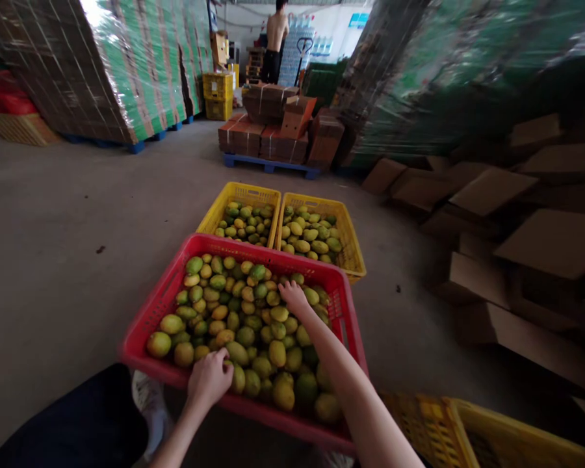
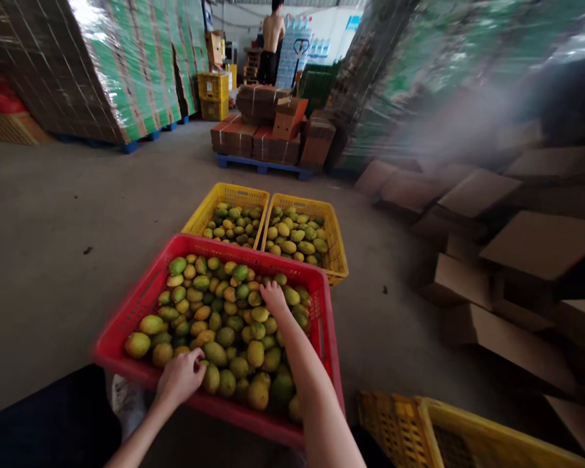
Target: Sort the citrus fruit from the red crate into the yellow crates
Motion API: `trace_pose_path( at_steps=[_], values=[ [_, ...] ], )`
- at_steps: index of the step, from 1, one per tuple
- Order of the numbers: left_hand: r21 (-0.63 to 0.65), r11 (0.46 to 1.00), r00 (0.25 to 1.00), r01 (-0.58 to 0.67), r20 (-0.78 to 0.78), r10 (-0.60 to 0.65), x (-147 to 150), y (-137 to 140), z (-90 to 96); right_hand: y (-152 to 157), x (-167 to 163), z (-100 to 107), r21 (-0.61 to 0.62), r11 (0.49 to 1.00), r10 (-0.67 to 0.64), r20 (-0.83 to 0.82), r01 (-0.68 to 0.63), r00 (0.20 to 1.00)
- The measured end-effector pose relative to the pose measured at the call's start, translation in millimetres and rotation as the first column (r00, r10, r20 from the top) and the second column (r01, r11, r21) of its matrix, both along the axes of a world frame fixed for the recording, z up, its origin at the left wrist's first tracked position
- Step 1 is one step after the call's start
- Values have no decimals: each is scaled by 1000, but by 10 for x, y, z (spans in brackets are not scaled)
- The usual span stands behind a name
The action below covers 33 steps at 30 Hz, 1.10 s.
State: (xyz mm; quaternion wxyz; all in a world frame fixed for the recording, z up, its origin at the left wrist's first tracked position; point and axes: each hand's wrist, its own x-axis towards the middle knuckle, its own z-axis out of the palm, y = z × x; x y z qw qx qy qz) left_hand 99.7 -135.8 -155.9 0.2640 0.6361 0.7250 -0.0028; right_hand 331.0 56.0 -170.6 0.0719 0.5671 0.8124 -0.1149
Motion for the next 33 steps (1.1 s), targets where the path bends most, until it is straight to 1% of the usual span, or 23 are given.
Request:
trace_pose_path(
  at_steps=[3,5,9,12,14,17,18,20,21,22,23,24,25,26,27,28,29,31,33],
  values=[
    [10,1000,1000,0,-1,0,-7,4,8,-138,62,107,-27,998,56,-89,-59,994],
    [14,1000,1000,4,-2,-4,-16,7,21,-294,136,176,-54,995,77,-159,-86,984],
    [12,999,1000,30,-6,-30,-44,25,37,-782,307,278,-128,986,76,-257,-111,964],
    [14,999,999,44,8,-44,-67,38,40,-1205,374,320,-114,991,23,-345,-66,938],
    [14,998,999,54,4,-54,-75,35,38,-1434,364,354,-90,996,-13,-402,-26,916],
    [-1,997,997,79,-14,-79,-74,23,17,-1650,271,475,-37,998,-69,-544,58,836],
    [-11,996,996,91,-11,-91,-78,26,7,-1696,223,539,-16,995,-92,-604,103,792],
    [-24,991,992,129,12,-129,-116,66,-14,-1774,107,697,-20,975,-161,-750,222,642],
    [-29,987,987,157,35,-156,-159,106,-23,-1810,40,785,-81,953,-221,-844,292,489],
    [-34,982,981,185,59,-183,-221,162,-33,-1846,-30,872,-188,926,-289,-912,328,292],
    [-38,977,975,212,82,-208,-303,230,-43,-1883,-103,954,-319,895,-358,-930,312,79],
    [-44,972,970,229,96,-224,-404,308,-55,-1919,-175,1029,-443,857,-420,-896,263,-142],
    [-49,972,970,230,94,-225,-518,389,-69,-1956,-243,1095,-546,818,-479,-820,178,-314],
    [-51,975,975,215,73,-211,-636,470,-85,-1991,-303,1149,-618,777,-514,-732,118,-447],
    [-55,980,982,189,37,-188,-749,546,-104,-2026,-350,1195,-669,739,-530,-647,75,-549],
    [-55,986,988,156,-10,-157,-848,614,-124,-2058,-382,1232,-711,703,-552,-568,27,-610],
    [-49,992,990,120,-65,-123,-925,675,-147,-2087,-395,1265,-734,679,-564,-509,-14,-650],
    [-27,998,982,60,-179,-63,-991,775,-203,-2124,-367,1326,-752,652,-595,-427,-98,-681],
    [-11,999,964,37,-263,-39,-944,856,-281,-2130,-281,1394,-748,646,-599,-370,-155,-711]
  ],
)
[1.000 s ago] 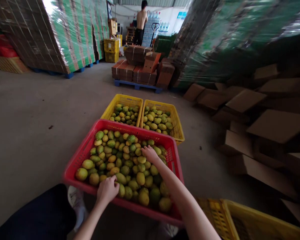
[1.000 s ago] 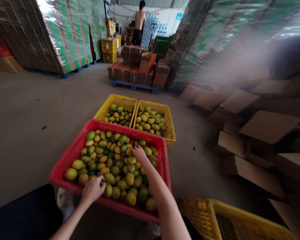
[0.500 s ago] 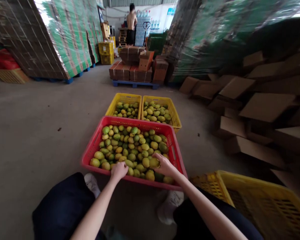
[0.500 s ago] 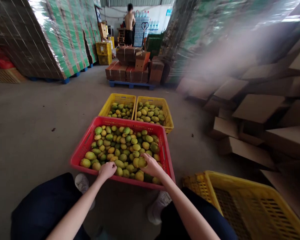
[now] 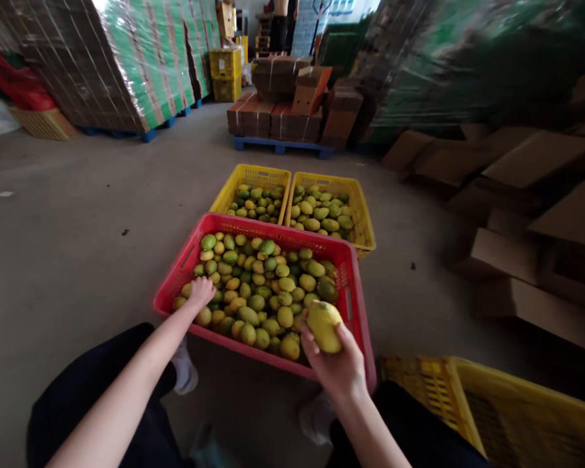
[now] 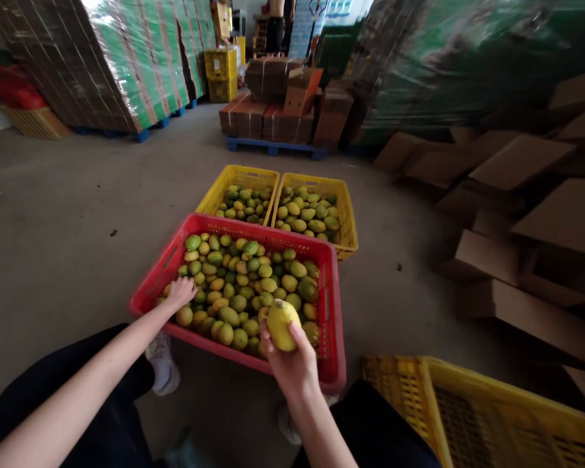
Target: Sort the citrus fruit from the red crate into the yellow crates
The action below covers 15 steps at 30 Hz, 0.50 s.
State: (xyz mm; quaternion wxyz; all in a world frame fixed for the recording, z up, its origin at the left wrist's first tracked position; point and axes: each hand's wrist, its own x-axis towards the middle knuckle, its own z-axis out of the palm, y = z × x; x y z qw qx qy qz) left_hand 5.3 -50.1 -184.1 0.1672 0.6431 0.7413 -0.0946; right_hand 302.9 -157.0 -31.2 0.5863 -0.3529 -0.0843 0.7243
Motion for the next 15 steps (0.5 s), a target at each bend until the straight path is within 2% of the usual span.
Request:
trace_pose_path(
  at_steps=[6,10,15],
  values=[
    [-105,994,998,-6,-58,0,381,188,-289,60,318,164,-23,993,-120,-73,119,990],
    [-110,989,993,-99,-76,91,446,268,-386,35,418,132,-62,992,-113,-36,111,993],
    [-171,975,988,-144,32,152,508,403,-472,-4,431,51,-103,990,-95,-11,94,995]
  ],
)
